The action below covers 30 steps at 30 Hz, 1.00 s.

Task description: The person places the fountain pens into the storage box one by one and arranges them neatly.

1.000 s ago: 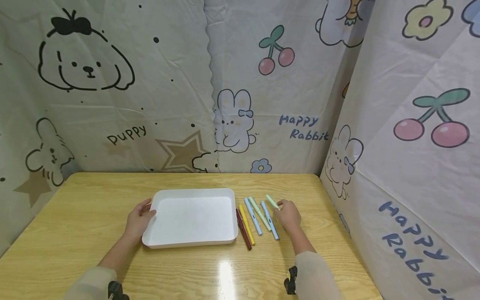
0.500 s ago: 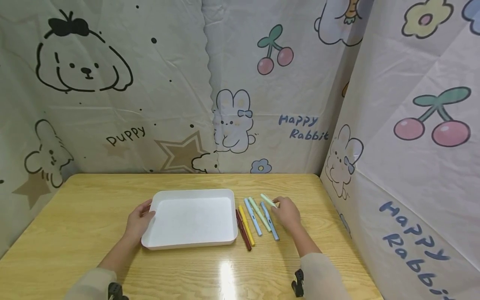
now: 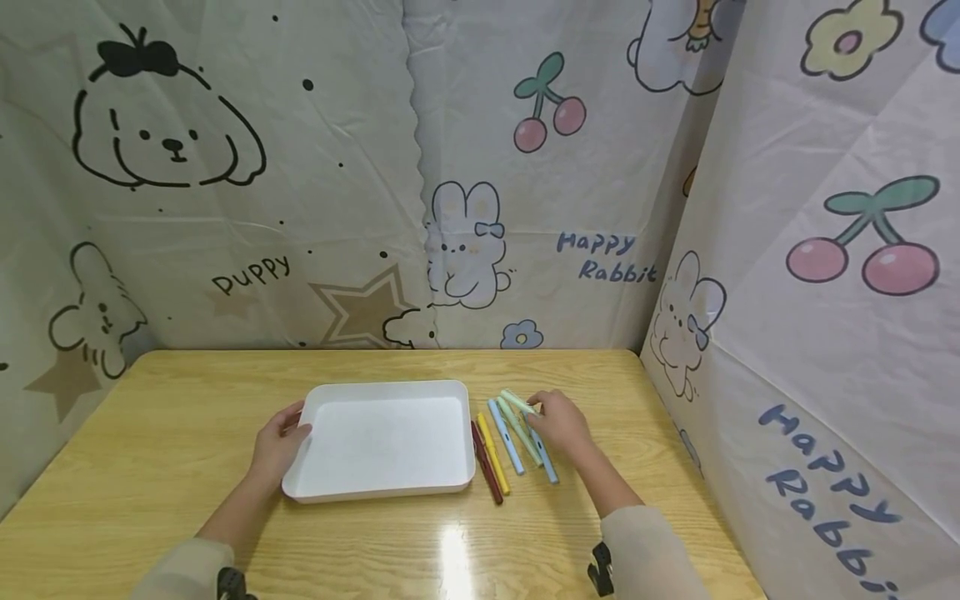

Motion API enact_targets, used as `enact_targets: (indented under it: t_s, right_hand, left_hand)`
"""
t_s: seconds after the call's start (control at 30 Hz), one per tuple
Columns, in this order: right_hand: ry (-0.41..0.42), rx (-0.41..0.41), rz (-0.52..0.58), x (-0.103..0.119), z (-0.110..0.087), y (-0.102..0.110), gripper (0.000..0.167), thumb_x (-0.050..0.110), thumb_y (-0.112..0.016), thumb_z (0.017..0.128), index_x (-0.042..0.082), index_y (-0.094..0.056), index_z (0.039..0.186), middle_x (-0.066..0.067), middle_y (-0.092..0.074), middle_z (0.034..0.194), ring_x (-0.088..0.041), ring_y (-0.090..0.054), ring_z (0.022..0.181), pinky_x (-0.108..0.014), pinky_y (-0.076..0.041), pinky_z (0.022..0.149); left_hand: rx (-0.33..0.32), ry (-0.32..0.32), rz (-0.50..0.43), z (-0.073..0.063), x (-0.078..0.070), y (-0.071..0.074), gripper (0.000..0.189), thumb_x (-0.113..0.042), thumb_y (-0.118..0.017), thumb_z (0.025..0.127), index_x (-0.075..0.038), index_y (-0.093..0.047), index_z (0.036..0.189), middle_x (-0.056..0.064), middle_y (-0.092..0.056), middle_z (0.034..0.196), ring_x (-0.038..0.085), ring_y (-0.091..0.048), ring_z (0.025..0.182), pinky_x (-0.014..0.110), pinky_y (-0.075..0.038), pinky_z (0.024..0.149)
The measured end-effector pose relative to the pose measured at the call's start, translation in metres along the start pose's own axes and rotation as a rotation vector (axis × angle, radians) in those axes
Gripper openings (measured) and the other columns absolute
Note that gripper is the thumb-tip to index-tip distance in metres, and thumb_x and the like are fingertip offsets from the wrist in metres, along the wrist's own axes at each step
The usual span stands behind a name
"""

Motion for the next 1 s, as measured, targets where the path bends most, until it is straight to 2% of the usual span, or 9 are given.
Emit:
enact_targets:
  t_s: [0.37,0.6,1.0]
  right_hand:
    - [0.06,0.007,-0.047,0.019,-0.002,0.002,0.026,0.017,-0.064,0.086,0.004,-0.066,0.108,-0.006,-0.057,0.082,-0.015,-0.048,0.07,-0.028,-0.039,0.058]
    - [0.094,0.009,-0.029,0.033,-0.002,0.004,0.025,0.017,-0.064,0.085,0.004,-0.066,0.107,-0.006,-0.057,0.083,-0.015,-0.047,0.07,-0.027,-0.039,0.058]
    - [0.129,0.056,-0.036,0.05,0.001,-0.009,0.023,0.015,-0.066,0.084,0.005,-0.068,0.104,-0.003,-0.056,0.079,-0.013,-0.047,0.069,-0.026,-0.04,0.059]
  left_hand:
    - [-0.009,-0.014,0.001,0.002,0.001,-0.001,0.048,-0.004,-0.044,0.094,-0.001,-0.034,0.141,0.027,-0.04,0.139,0.038,-0.041,0.127,0.048,-0.037,0.107]
    - [-0.017,-0.01,0.005,0.001,0.001,-0.001,0.047,-0.005,-0.044,0.095,-0.001,-0.035,0.141,0.027,-0.04,0.139,0.039,-0.041,0.127,0.048,-0.037,0.107]
    - [-0.018,-0.013,0.004,0.001,0.003,-0.001,0.047,-0.006,-0.044,0.096,-0.002,-0.035,0.141,0.026,-0.04,0.139,0.038,-0.041,0.127,0.048,-0.037,0.107]
Point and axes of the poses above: each hand's wrist, its own z-axis towards the middle knuckle, its own y-axis out of the back of the hand, x = y × z, the point moved 4 cm from there along z, towards the middle knuckle
